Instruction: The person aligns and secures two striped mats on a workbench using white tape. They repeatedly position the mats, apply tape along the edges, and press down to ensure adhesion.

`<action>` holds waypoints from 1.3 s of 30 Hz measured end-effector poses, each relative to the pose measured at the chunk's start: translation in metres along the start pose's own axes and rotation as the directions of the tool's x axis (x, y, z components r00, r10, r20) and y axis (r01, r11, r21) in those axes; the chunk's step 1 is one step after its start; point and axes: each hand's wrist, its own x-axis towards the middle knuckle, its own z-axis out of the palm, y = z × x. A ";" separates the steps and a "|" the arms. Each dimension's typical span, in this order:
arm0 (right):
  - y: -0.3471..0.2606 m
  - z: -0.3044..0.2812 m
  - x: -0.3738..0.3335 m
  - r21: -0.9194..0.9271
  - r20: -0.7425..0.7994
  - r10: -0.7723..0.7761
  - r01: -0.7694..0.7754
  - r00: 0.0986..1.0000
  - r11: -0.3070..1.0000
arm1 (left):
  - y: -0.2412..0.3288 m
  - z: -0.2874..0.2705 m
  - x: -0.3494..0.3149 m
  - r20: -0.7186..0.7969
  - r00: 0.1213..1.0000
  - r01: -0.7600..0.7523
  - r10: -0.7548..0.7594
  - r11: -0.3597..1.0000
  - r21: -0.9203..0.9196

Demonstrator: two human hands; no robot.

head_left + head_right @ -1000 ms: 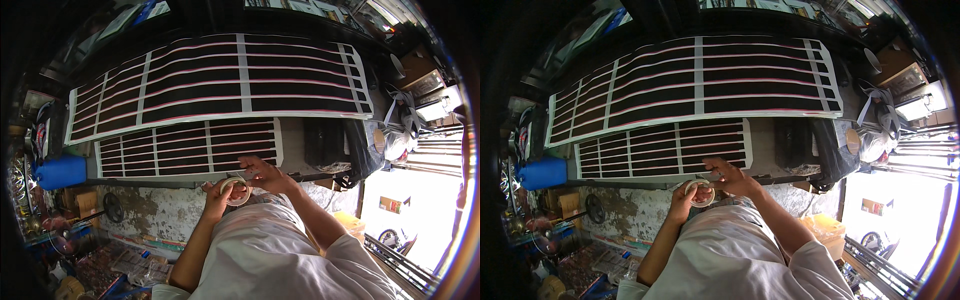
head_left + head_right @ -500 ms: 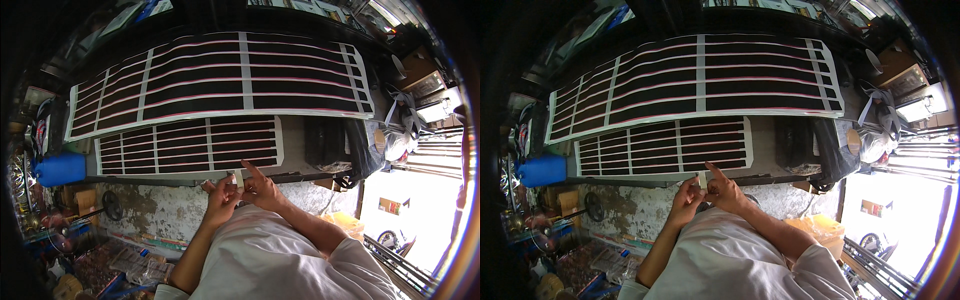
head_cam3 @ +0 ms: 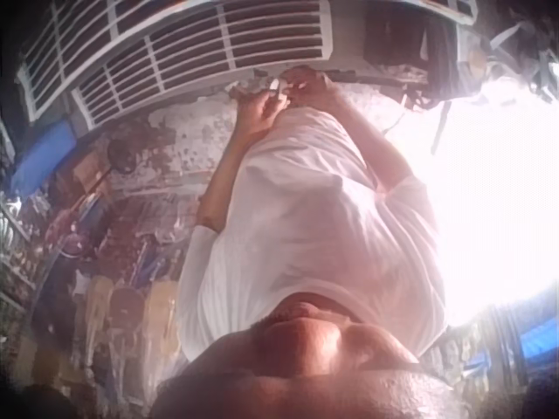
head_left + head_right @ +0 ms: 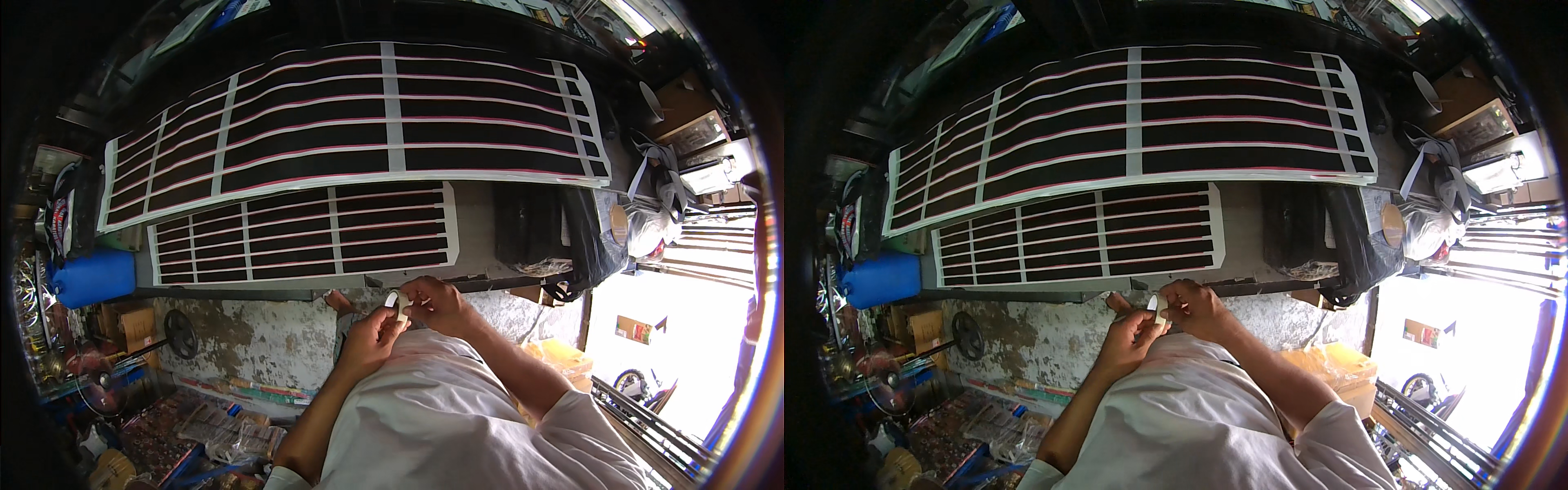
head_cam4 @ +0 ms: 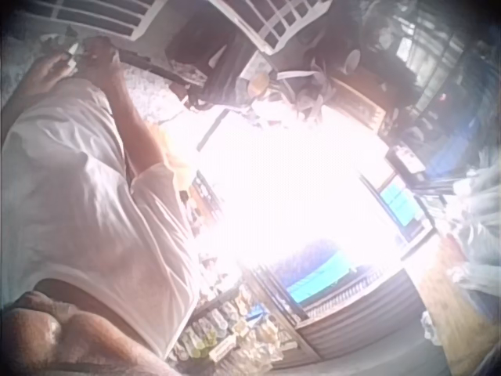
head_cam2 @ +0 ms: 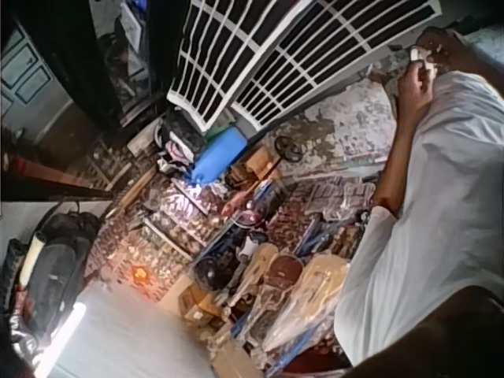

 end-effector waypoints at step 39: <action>0.003 0.009 -0.007 0.064 -0.118 0.043 -0.036 0.992 0.997 | 0.010 -0.006 0.005 -0.038 0.999 -0.024 0.030 0.987 0.159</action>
